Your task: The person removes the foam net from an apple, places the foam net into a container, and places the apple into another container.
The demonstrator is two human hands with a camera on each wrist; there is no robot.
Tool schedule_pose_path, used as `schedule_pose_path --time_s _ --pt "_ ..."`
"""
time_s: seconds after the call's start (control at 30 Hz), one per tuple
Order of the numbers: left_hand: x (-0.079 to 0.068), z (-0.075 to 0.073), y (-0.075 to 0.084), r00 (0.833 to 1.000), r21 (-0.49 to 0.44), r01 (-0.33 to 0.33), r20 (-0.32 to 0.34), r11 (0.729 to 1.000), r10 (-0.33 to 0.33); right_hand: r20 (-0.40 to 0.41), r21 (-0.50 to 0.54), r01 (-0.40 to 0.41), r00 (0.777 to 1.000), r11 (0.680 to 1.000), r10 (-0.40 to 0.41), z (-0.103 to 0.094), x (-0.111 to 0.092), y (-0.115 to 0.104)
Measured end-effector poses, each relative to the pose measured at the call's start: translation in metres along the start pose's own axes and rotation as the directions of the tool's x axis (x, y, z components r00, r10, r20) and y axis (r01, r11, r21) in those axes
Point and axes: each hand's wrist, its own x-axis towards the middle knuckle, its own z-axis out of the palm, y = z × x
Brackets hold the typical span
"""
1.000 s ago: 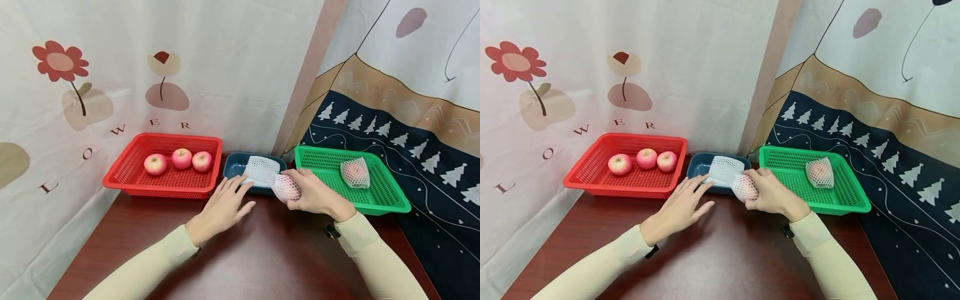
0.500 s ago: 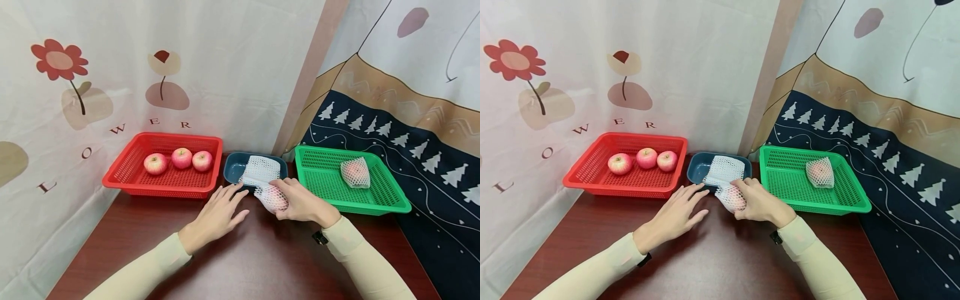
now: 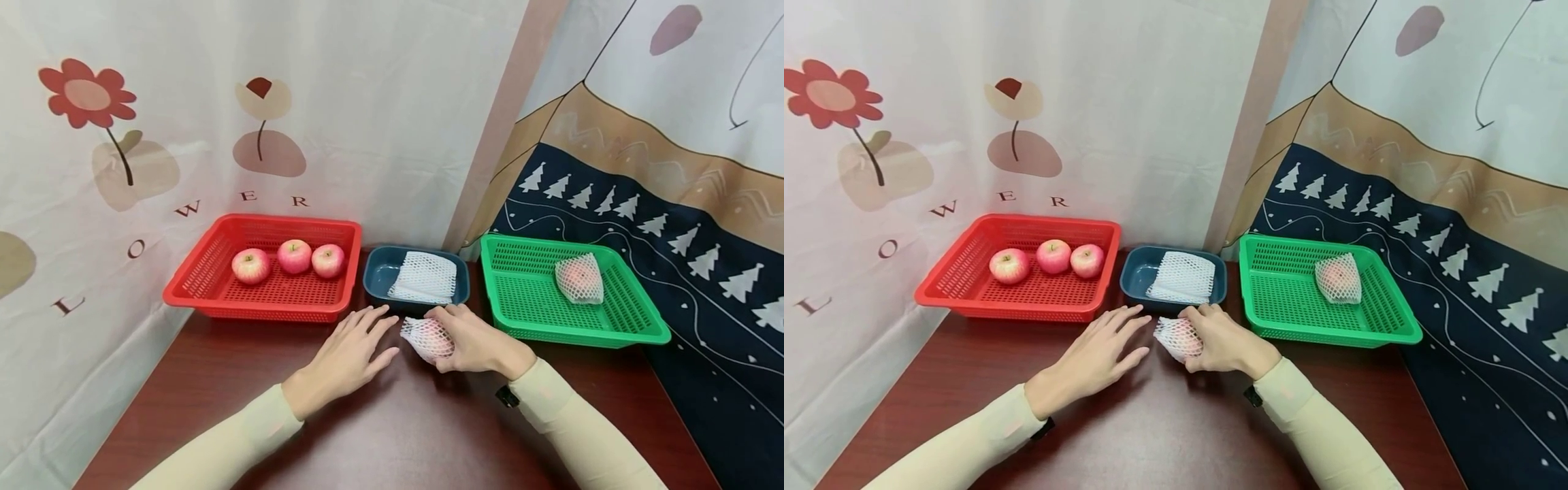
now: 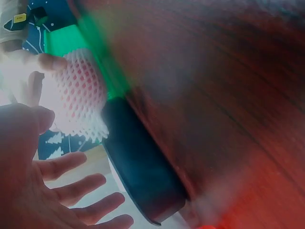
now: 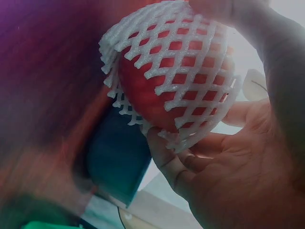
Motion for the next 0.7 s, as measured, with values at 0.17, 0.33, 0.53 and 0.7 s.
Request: schedule_pose_path --time_s 0.17,0.33,0.53,0.7 --pt "-0.002 -0.001 -0.002 1.0 -0.019 0.003 0.007 1.0 -0.003 0.04 0.005 -0.018 0.999 1.0 0.017 0.008 0.002 -0.003" --pt "-0.002 -0.002 -0.004 1.0 -0.02 0.005 0.014 1.0 -0.005 0.04 -0.02 -0.002 0.999 1.0 0.003 0.015 0.003 -0.004" --pt "-0.004 -0.002 -0.005 1.0 -0.02 0.011 0.013 1.0 -0.011 0.028 -0.062 -0.005 1.0 0.998 0.007 0.018 0.002 -0.004" --pt "-0.006 -0.002 -0.006 0.999 -0.035 0.033 0.022 0.999 -0.032 0.037 -0.059 -0.02 0.999 0.998 0.022 0.019 -0.002 -0.003"
